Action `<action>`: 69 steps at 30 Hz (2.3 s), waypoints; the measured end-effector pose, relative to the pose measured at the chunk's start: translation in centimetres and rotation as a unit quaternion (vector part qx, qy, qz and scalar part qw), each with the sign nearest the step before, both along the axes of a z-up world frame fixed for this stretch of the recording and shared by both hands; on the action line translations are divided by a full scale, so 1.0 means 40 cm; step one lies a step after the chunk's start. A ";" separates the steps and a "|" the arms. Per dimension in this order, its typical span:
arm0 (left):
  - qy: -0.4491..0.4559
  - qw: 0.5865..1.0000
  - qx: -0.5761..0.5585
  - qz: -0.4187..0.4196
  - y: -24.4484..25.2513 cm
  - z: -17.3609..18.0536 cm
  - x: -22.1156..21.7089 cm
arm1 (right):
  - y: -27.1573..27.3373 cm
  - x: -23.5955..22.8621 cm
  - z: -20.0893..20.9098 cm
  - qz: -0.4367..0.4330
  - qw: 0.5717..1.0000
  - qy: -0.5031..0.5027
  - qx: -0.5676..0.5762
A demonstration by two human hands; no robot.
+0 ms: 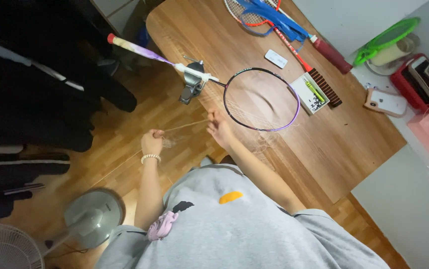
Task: Threading string through the frame of a badminton racket held in a clamp.
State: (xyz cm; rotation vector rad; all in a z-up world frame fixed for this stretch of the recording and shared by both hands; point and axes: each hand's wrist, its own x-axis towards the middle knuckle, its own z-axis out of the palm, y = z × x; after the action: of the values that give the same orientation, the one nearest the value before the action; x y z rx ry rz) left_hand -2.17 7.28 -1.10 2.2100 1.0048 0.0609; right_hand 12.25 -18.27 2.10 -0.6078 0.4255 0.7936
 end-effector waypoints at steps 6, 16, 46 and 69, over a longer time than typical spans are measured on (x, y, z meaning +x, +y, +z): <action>0.037 0.993 -0.091 -0.062 -0.056 -0.017 0.006 | -0.031 0.009 0.016 0.089 0.989 -0.110 -0.042; -0.029 0.950 -0.249 -0.185 -0.227 0.093 0.199 | -0.020 -0.218 -0.142 0.490 0.720 -0.491 0.029; 0.129 0.923 -0.247 -0.266 -0.053 0.132 -0.032 | 0.018 -0.206 -0.111 0.527 0.690 -0.468 -0.163; 0.003 0.932 -0.267 -0.243 -0.138 0.011 0.057 | 0.018 -0.199 -0.037 0.519 0.693 -0.475 -0.157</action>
State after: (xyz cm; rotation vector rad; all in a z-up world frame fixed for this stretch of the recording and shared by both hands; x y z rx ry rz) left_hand 0.11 1.76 -0.64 1.8792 0.3807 -0.3999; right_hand 4.31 -17.56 0.62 -1.5328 -0.8833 1.3296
